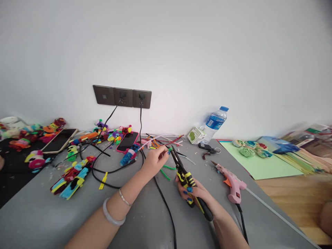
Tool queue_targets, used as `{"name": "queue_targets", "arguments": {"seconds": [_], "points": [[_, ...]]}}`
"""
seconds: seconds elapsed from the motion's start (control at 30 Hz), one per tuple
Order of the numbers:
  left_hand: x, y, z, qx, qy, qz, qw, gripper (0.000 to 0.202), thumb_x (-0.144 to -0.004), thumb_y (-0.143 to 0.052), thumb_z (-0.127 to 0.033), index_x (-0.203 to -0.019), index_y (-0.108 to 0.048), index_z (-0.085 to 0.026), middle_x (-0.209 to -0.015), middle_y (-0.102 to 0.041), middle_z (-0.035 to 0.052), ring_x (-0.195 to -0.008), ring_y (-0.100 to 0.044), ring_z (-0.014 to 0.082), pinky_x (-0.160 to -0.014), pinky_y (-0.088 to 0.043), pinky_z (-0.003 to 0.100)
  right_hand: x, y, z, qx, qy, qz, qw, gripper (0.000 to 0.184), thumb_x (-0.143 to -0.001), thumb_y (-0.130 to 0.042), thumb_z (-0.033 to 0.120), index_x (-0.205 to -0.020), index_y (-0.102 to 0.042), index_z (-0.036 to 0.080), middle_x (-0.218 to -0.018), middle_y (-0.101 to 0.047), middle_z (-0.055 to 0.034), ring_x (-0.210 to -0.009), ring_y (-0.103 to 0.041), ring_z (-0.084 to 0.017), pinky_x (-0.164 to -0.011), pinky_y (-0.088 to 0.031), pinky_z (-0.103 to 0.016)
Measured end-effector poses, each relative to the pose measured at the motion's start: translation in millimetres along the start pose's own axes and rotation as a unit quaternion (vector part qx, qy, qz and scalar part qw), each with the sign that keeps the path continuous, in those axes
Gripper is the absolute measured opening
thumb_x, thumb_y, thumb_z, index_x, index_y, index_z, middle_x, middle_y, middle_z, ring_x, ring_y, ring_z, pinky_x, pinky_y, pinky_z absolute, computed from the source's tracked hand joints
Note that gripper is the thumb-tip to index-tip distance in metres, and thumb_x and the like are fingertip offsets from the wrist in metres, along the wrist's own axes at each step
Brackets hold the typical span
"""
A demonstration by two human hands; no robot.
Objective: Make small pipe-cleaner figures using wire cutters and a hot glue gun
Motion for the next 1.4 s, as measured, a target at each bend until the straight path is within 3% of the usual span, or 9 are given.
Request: {"name": "queue_targets", "arguments": {"seconds": [0.17,0.6,0.8,1.17,1.4], "points": [[-3,0.2,1,0.016,0.004,0.007,1.000,0.021,-0.086,-0.045,-0.024,-0.067,-0.037,-0.019,-0.058,-0.029,-0.0059,-0.052,-0.028,0.0084,-0.052,-0.023,0.023,-1,3,-3,-0.011,-0.006,0.025,1.000,0.052,-0.070,-0.071,0.051,-0.104,-0.053,0.017,-0.071,-0.045,0.0027,-0.050,-0.034,-0.007,-0.048,-0.025,-0.023],[-8,12.6,-6,0.076,0.063,0.061,0.993,0.022,-0.077,-0.046,-0.022,-0.060,-0.033,-0.019,-0.059,-0.027,-0.0054,-0.056,-0.026,0.0086,-0.053,-0.021,0.023,11,-18,18,0.079,-0.016,-0.046,0.996,0.038,-0.075,-0.066,0.042,-0.104,-0.055,0.019,-0.080,-0.046,-0.0001,-0.064,-0.036,-0.011,-0.059,-0.030,-0.026],[-8,14.5,-10,0.088,0.070,0.083,0.990,0.023,-0.074,-0.048,-0.021,-0.059,-0.031,-0.019,-0.058,-0.024,-0.0057,-0.056,-0.024,0.0083,-0.052,-0.019,0.023,13,-15,19,0.081,-0.019,-0.036,0.996,0.044,-0.076,-0.065,0.044,-0.109,-0.055,0.017,-0.082,-0.047,-0.0022,-0.064,-0.038,-0.012,-0.060,-0.033,-0.027],[-9,14.9,-10,0.121,0.087,0.077,0.986,0.027,-0.071,-0.048,-0.020,-0.056,-0.025,-0.020,-0.056,-0.020,-0.0066,-0.052,-0.020,0.0069,-0.050,-0.015,0.024,13,-20,20,0.115,-0.014,-0.038,0.993,0.036,-0.077,-0.064,0.042,-0.105,-0.056,0.019,-0.082,-0.046,-0.0009,-0.068,-0.037,-0.013,-0.061,-0.032,-0.026],[-9,13.6,-10,0.124,0.075,0.082,0.986,0.027,-0.070,-0.047,-0.020,-0.058,-0.024,-0.020,-0.059,-0.019,-0.0060,-0.054,-0.019,0.0075,-0.052,-0.016,0.024,12,-9,11,0.065,-0.017,-0.019,0.998,0.052,-0.073,-0.067,0.052,-0.108,-0.055,0.016,-0.079,-0.047,-0.0021,-0.063,-0.037,-0.011,-0.057,-0.033,-0.026]]}}
Point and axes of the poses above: each hand's wrist, its own x-axis away from the middle knuckle, its own y-axis out of the back of the hand, z = x × y, the point moved 4 cm from there along -x, towards the middle knuckle
